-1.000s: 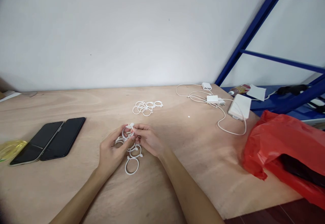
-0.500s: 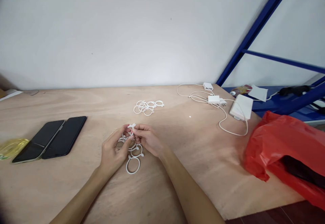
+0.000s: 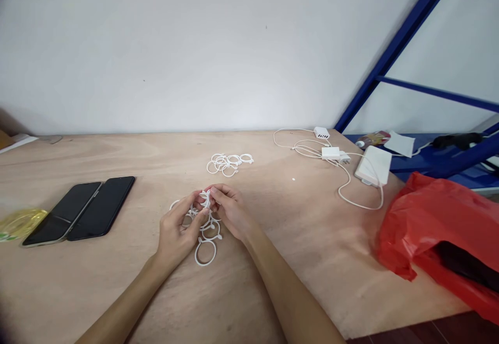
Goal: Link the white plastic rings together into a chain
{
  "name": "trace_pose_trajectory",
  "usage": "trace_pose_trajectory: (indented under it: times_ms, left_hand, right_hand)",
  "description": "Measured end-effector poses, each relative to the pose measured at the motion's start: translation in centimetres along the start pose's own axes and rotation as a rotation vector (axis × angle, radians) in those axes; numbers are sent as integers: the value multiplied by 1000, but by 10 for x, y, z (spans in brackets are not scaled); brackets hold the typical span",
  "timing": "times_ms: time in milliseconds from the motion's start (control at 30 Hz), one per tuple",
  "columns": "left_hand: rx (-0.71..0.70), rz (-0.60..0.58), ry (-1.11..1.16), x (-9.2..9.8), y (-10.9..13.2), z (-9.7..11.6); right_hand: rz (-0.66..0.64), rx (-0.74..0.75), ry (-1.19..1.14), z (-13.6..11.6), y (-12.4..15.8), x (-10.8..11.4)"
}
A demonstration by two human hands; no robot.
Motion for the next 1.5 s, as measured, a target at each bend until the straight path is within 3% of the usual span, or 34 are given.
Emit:
trace_pose_trajectory:
  times_ms: [200, 400, 500, 600, 700, 800, 933, 1333, 1500]
  left_hand:
    - [24, -35, 42, -1, 1, -1]
    - [-28, 25, -42, 1, 0, -1]
    - [-61, 51, -136, 2, 0, -3]
    - [-24, 0, -268, 0, 0, -7]
    - [20, -71, -382, -3, 1, -9]
    - [38, -124, -420, -4, 1, -8]
    - [32, -138, -402, -4, 1, -7]
    - [3, -84, -321, -4, 1, -6]
    - [-3, -93, -290, -5, 1, -6]
  right_hand:
    - [62, 52, -11, 5, -1, -2]
    - [187, 139, 235, 1, -3, 7]
    - [374, 266, 550, -11, -4, 25]
    - [487, 405, 1054, -19, -5, 40]
    - [451, 376, 1459, -14, -11, 46]
    - [454, 263, 1671, -7, -15, 45]
    - [449, 186, 1748, -4, -16, 41]
    - [547, 286, 1606, -10, -13, 44]
    - [443, 233, 1701, -6, -13, 39]
Point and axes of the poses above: each hand's wrist, its own y-axis away from the middle knuckle, its own x-axis out of the back of the hand, z = x × y, the point moved 3 cm from there along -y, towards the middle knuckle, and after that the axes turned 5 degrees about y, right-handed, at the moved point
